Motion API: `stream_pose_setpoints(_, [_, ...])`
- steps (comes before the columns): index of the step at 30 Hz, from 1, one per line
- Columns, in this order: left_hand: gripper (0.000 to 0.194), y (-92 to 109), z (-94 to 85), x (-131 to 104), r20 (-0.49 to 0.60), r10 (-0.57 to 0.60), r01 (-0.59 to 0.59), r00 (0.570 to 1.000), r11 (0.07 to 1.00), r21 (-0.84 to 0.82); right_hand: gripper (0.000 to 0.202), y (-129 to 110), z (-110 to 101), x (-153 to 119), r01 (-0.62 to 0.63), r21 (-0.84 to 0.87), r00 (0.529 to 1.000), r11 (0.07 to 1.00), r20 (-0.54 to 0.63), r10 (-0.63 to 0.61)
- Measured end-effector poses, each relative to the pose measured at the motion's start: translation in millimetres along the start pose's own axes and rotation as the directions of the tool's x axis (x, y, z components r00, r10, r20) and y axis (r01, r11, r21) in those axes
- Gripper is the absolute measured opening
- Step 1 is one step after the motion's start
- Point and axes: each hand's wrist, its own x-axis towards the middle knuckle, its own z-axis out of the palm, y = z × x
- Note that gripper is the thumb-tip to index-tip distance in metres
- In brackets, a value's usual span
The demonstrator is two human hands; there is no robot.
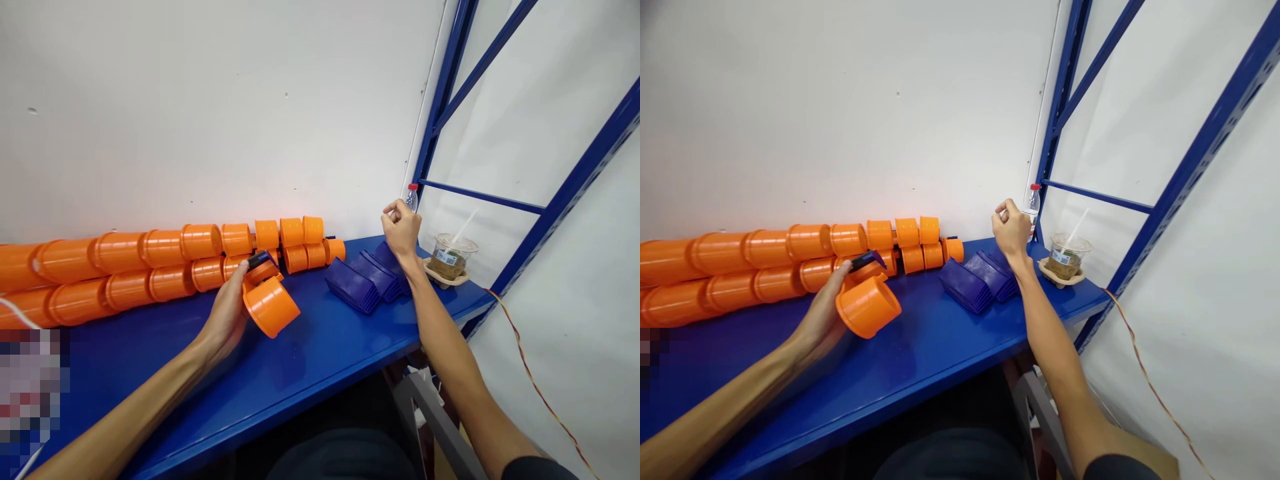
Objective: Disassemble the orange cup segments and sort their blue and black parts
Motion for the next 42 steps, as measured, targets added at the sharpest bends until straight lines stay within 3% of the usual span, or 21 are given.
stream_pose_setpoints(1, [0.022,0,0.0,0,-0.002,0.006,-0.006,1.0,1.0,-0.003,0.025,1,0,1,-0.001,0.005,1.0,1.0,0.019,0.001])
stream_pose_setpoints(3, [0.021,0,-0.4,0,-0.002,0.02,-0.02,1.0,1.0,-0.007,0.021,2,0,0,0.025,-0.04,0.986,0.999,0.166,-0.018])
stream_pose_setpoints(6, [0.022,-1,-1.5,1,0.011,0.023,-0.023,1.0,1.0,-0.005,0.013,-1,2,-4,0.145,-0.183,0.888,0.972,0.457,-0.047])
stream_pose_setpoints(10, [0.021,-3,-2.6,3,0.012,0.02,-0.02,1.0,1.0,-0.008,0.015,-9,5,-13,0.299,-0.293,0.789,0.908,0.612,-0.062])
stream_pose_setpoints(22, [0.024,-3,-2.5,2,0.011,0.003,-0.002,1.0,1.0,-0.02,0.024,-24,8,-23,0.463,-0.382,0.707,0.8,0.703,-0.074])
stream_pose_setpoints(30, [0.025,-4,-2.6,4,0.007,0.007,-0.007,1.0,1.0,-0.006,0.03,-23,9,-22,0.483,-0.405,0.756,0.776,0.64,-0.137])
stream_pose_setpoints(34, [0.025,-2,-2.2,2,0.005,0.011,-0.011,1.0,1.0,0.007,0.029,-19,4,-18,0.522,-0.35,0.731,0.778,0.653,-0.197])
stream_pose_setpoints(38, [0.026,-2,-1.6,2,-0.002,0.003,-0.003,1.0,1.0,0.001,0.025,-15,-2,-15,0.488,-0.339,0.74,0.804,0.65,-0.175])
stream_pose_setpoints(42, [0.026,-1,-1.0,1,-0.012,-0.011,0.011,1.0,1.0,-0.015,0.024,-15,0,-15,0.501,-0.313,0.709,0.807,0.684,-0.174])
